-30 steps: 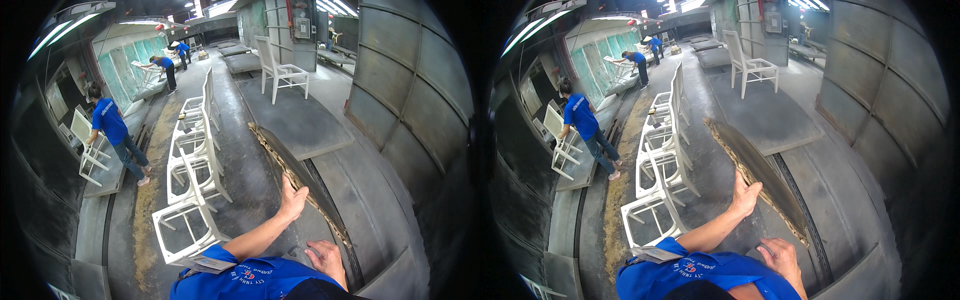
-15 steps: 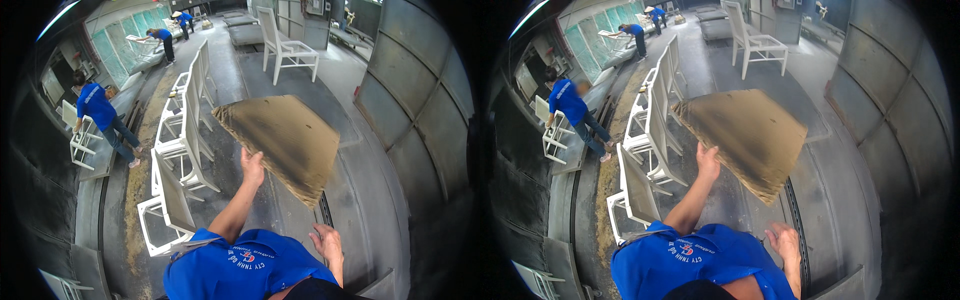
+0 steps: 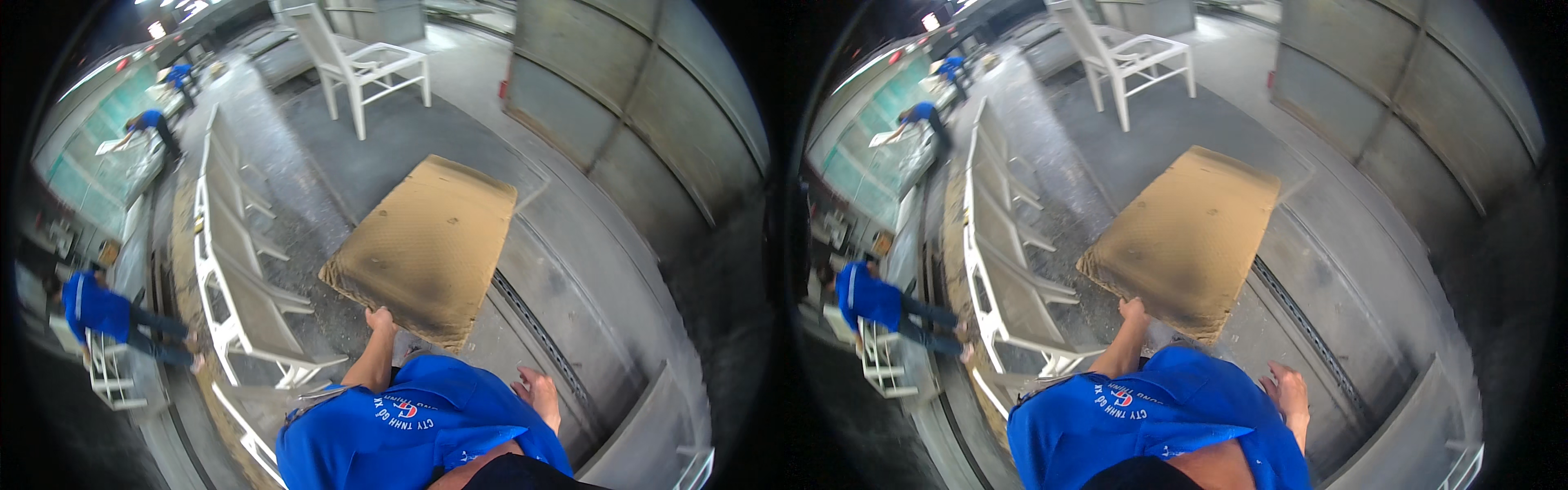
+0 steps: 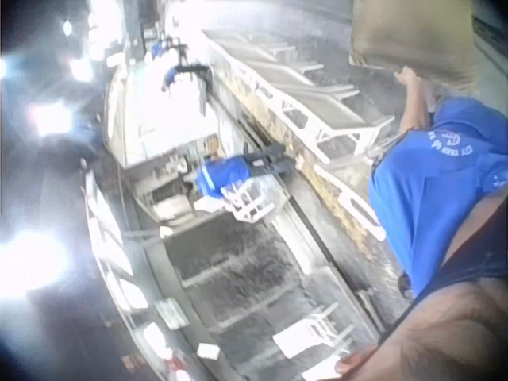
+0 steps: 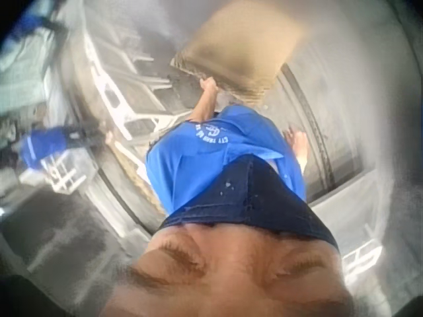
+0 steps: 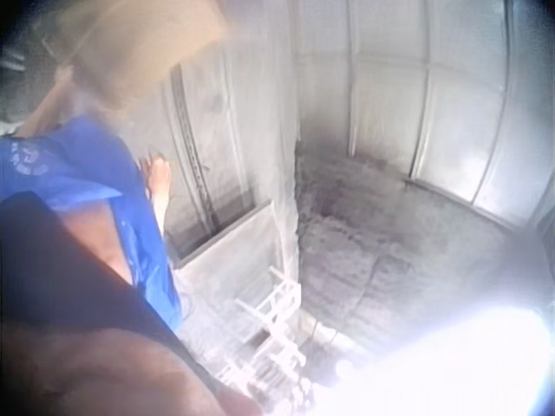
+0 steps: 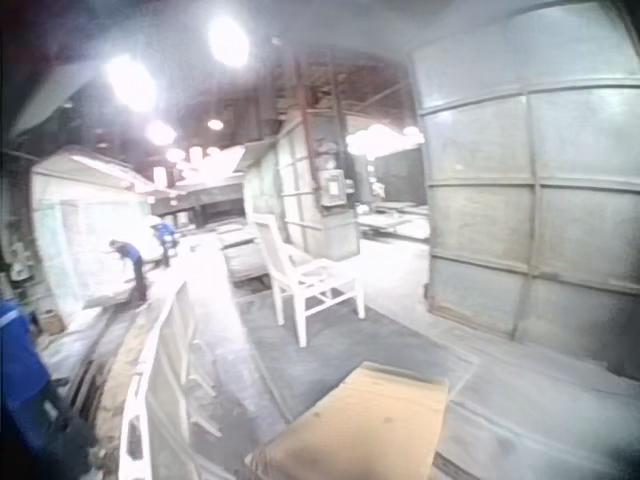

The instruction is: The person picks up a white chair frame, places it on a board, and uses a spray gun to apply paint to the frame. They rotate the chair to cover different sides and then place it aside.

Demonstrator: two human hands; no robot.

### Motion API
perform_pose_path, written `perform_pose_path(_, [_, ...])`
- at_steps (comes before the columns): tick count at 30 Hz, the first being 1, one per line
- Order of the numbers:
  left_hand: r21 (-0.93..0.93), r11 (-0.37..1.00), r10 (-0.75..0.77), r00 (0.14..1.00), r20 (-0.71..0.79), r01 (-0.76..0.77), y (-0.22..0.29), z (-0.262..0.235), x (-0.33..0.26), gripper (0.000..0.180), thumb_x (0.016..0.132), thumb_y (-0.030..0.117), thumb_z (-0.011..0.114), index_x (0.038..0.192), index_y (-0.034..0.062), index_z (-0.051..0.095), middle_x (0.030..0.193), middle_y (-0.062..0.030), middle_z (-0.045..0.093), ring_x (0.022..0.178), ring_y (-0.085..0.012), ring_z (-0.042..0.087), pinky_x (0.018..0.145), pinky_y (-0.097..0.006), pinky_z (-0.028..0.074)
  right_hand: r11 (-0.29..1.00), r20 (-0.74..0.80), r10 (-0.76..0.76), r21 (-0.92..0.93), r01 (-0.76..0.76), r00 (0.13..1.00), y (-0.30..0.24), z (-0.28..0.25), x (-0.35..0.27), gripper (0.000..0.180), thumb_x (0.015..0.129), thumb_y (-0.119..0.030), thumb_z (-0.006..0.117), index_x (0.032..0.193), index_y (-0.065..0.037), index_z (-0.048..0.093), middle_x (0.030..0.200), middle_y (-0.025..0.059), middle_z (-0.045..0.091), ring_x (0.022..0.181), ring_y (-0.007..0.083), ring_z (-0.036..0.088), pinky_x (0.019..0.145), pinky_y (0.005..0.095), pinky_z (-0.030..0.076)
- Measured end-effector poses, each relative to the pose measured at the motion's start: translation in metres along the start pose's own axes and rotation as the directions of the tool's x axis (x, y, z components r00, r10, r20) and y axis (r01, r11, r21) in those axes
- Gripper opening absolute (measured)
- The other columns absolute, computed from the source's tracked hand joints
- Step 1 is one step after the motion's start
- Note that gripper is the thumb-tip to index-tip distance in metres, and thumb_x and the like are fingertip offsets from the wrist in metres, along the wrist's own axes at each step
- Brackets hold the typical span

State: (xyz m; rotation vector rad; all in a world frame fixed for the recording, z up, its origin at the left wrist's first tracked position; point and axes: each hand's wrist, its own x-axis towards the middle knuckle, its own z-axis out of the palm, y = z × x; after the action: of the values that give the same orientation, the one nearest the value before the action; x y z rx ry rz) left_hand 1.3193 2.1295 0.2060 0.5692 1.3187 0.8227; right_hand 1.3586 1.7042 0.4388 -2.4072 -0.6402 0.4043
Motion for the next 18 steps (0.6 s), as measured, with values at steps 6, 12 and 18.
perform_pose_path(6, [0.053, 0.997, -0.051, 0.998, -0.037, 0.053, 0.039, 0.058, 0.1, 0.05, 0.098, 0.0, 0.049, 0.147, 0.0069, 0.045, 0.138, -0.0159, 0.059, 0.119, -0.0321, 0.06, 0.1, -0.053, 0.051, 0.999, 0.11, 0.025, 0.034, -0.029, 0.994, -0.061, 0.014, 0.049, 0.045, 0.081, -0.014, 0.082, 0.124, -0.007, 0.071, 0.111, 0.0192, 0.074, 0.099, 0.0344, 0.072, 0.086, 0.043, 0.057])
perform_pose_path(12, [-0.088, 0.988, -0.129, 0.992, 0.003, 0.129, 0.1, 0.131, 0.181, 0.056, 0.099, 0.007, 0.051, 0.153, 0.011, 0.041, 0.14, -0.0147, 0.058, 0.118, -0.0279, 0.06, 0.101, -0.047, 0.049, 0.952, 0.034, 0.302, -0.064, -0.3, 0.953, -0.067, 0.02, 0.061, 0.048, 0.083, -0.02, 0.082, 0.128, -0.009, 0.069, 0.113, 0.0184, 0.074, 0.101, 0.0338, 0.073, 0.087, 0.0436, 0.058])
perform_pose_path(18, [0.322, 0.946, 0.075, 0.992, -0.105, -0.038, 0.144, 0.159, 0.234, 0.055, 0.096, 0.01, 0.056, 0.15, 0.0037, 0.043, 0.134, -0.0203, 0.064, 0.12, -0.036, 0.062, 0.103, -0.047, 0.047, 0.934, 0.008, 0.355, 0.03, -0.356, 0.935, -0.083, 0.051, 0.055, 0.044, 0.085, -0.018, 0.079, 0.127, -0.008, 0.069, 0.111, 0.019, 0.075, 0.098, 0.0331, 0.074, 0.084, 0.0425, 0.059])
